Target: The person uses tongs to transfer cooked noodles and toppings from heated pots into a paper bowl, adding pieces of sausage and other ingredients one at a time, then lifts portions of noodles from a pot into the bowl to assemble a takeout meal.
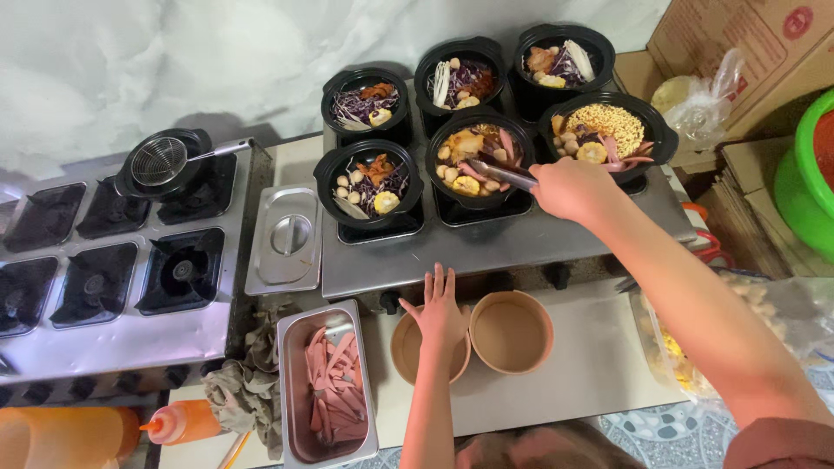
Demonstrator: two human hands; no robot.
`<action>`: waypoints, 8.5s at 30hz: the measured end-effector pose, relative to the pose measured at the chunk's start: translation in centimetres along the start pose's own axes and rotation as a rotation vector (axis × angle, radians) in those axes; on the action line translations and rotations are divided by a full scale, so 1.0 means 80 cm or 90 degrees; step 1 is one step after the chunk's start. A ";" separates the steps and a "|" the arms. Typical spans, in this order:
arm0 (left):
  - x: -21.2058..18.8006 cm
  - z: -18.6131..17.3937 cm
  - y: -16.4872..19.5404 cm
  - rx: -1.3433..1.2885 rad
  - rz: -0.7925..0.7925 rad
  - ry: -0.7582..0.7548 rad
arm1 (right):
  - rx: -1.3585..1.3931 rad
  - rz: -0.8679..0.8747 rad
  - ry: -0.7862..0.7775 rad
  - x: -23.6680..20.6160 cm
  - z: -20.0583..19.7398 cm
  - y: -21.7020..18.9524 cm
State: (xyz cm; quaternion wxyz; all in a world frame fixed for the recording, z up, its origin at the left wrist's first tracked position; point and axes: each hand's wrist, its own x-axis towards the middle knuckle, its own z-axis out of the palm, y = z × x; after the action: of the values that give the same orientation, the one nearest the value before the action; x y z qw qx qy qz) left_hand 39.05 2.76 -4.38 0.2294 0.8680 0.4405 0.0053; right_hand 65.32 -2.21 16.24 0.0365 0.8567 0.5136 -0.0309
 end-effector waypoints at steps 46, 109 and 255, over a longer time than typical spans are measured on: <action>0.004 -0.018 0.025 -0.006 -0.111 -0.043 | 0.021 0.072 -0.072 0.080 -0.002 0.041; 0.031 -0.005 0.056 0.078 -0.229 -0.067 | -0.084 -0.125 -0.050 0.057 0.000 0.067; 0.015 0.085 0.294 -0.032 -0.083 -0.099 | 0.050 -0.036 -0.008 0.022 0.036 0.291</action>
State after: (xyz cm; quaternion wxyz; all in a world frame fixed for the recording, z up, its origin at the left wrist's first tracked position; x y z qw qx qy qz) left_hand 59.11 -10.92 -1.19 0.2843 0.8292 0.4767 -0.0662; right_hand 86.65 -11.92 13.91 0.0055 0.8424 0.5358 -0.0573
